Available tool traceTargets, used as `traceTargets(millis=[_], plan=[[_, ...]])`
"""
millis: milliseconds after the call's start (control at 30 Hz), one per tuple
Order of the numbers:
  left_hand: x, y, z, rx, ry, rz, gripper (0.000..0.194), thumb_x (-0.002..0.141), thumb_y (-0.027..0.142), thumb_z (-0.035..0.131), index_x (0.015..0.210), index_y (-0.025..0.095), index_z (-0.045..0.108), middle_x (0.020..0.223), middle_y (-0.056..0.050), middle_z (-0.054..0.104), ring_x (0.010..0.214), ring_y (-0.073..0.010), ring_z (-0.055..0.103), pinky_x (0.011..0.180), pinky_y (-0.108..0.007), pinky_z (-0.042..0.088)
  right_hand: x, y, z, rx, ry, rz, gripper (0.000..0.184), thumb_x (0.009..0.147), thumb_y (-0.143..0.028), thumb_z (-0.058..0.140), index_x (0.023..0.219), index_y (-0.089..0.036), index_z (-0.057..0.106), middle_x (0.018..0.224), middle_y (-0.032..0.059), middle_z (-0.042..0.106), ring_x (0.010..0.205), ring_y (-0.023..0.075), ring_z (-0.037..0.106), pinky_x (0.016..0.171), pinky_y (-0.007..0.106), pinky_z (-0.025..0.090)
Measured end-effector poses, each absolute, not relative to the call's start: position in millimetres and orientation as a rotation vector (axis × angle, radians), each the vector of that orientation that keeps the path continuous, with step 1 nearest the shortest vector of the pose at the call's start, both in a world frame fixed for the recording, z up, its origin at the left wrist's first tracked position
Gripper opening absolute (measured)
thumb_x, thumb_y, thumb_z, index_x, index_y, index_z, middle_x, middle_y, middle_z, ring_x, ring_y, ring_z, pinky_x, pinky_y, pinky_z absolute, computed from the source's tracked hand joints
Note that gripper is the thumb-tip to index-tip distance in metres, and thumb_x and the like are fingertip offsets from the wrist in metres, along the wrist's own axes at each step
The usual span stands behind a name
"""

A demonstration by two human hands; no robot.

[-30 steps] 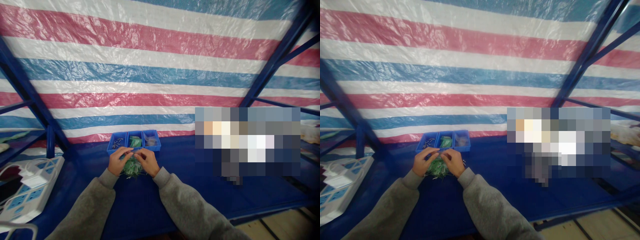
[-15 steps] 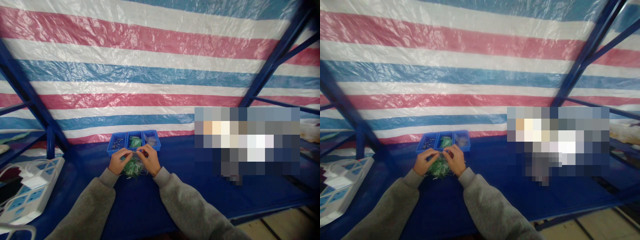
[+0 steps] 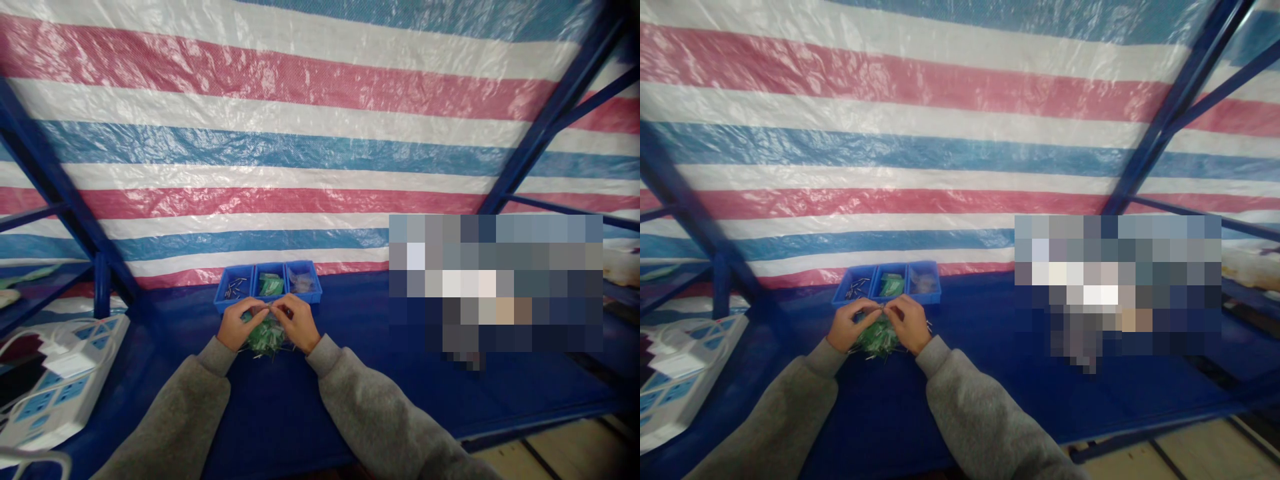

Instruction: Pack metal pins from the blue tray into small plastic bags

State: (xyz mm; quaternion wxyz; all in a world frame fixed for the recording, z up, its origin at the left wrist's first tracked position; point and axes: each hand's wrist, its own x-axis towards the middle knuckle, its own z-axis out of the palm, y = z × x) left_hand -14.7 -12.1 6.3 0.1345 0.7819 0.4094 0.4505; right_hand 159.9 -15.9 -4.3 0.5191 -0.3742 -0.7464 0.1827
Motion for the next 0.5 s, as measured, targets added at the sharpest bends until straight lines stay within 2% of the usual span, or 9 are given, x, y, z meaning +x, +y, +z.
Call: traceTargets(millis=[300, 500], plan=[[-14.2, -12.5, 7.1, 2.312, 1.235, 1.284, 0.008, 0.071, 0.02, 0.058, 0.075, 0.015, 0.063, 0.07, -0.003, 0.065, 0.066, -0.0161, 0.06, 0.066, -0.025, 0.047, 156.3, -18.8, -7.6, -0.889, -1.865, 0.424, 0.016, 0.087, -0.027, 0.052, 0.081, -0.019, 0.065, 0.074, 0.0022, 0.056, 0.069, 0.0136, 0.052, 0.065, 0.024, 0.041], [-17.2, -10.7, 6.5, 2.287, 1.29, 1.286, 0.015, 0.076, 0.027, 0.058, 0.072, 0.015, 0.065, 0.068, -0.003, 0.065, 0.065, -0.0158, 0.059, 0.065, -0.025, 0.045, 156.9, -18.2, -6.5, -0.917, -1.883, 0.409, 0.015, 0.086, -0.024, 0.051, 0.078, -0.019, 0.063, 0.071, 0.0013, 0.056, 0.067, 0.0134, 0.052, 0.065, 0.024, 0.04]])
